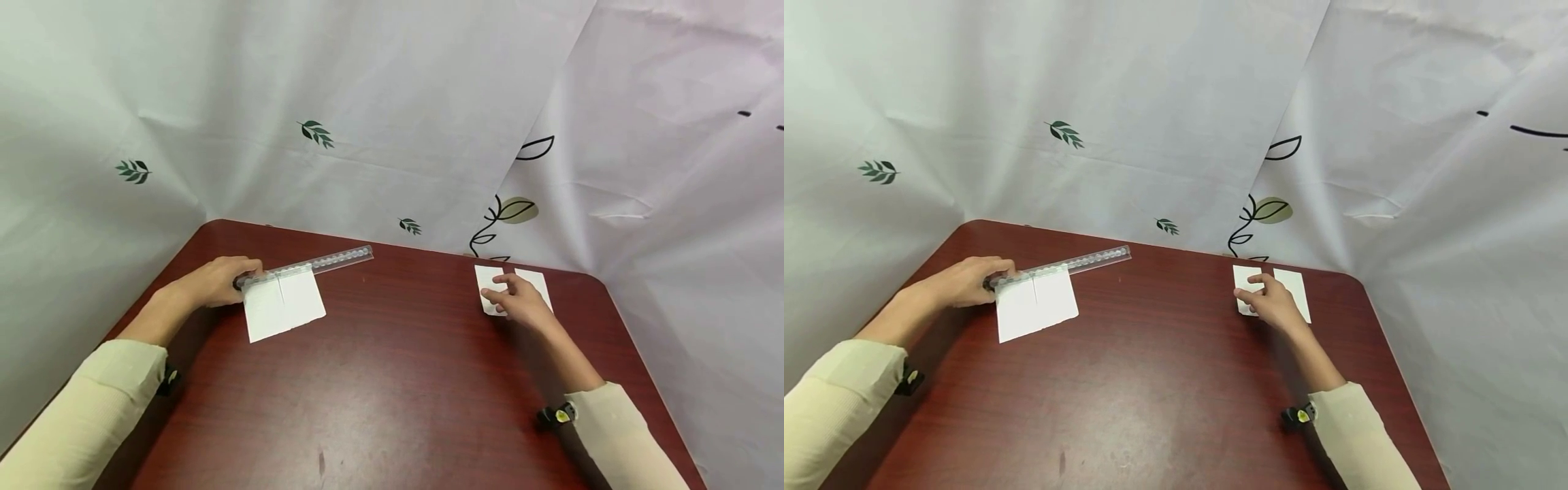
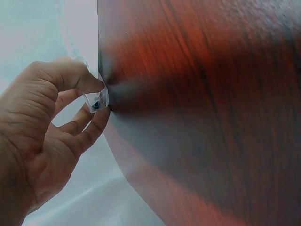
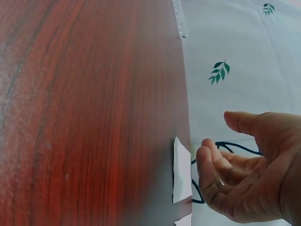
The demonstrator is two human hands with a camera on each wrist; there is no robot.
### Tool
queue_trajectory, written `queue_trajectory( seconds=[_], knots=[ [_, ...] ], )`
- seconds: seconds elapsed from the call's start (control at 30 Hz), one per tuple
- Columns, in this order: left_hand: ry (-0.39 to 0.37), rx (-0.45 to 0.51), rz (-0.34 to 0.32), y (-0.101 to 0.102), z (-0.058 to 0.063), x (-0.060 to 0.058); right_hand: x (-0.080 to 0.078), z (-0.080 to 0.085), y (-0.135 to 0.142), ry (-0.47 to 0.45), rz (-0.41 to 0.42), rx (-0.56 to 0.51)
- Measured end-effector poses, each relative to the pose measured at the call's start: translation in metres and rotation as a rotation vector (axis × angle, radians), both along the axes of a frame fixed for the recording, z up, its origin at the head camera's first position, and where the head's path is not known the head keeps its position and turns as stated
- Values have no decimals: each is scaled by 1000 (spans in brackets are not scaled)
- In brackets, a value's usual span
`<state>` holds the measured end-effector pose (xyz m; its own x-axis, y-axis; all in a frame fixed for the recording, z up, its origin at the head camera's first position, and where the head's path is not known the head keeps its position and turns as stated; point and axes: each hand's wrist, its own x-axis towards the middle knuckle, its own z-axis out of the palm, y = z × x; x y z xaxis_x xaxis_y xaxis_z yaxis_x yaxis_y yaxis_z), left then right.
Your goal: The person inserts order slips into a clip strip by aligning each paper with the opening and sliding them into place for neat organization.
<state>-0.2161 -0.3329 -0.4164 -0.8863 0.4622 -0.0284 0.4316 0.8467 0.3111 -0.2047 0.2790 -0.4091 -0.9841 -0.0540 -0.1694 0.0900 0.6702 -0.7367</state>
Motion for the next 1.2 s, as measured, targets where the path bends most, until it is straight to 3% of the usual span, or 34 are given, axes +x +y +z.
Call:
queue_trajectory(
  seconds=[0.43, 0.67, 0.93, 1.2],
  knots=[
    [-13, 13, -2, 0, -2, -2, 3, 1, 11, -5, -33, -10],
    [62, 71, -61, -10, -11, -6, 5, 1, 20, -24, -55, -39],
    [-1, 8, 0, -1, 2, 0, 6, -1, 28, -19, -66, -62],
    [-8, -10, 27, 2, 0, -1, 7, -3, 33, -8, -81, -23]
  ],
)
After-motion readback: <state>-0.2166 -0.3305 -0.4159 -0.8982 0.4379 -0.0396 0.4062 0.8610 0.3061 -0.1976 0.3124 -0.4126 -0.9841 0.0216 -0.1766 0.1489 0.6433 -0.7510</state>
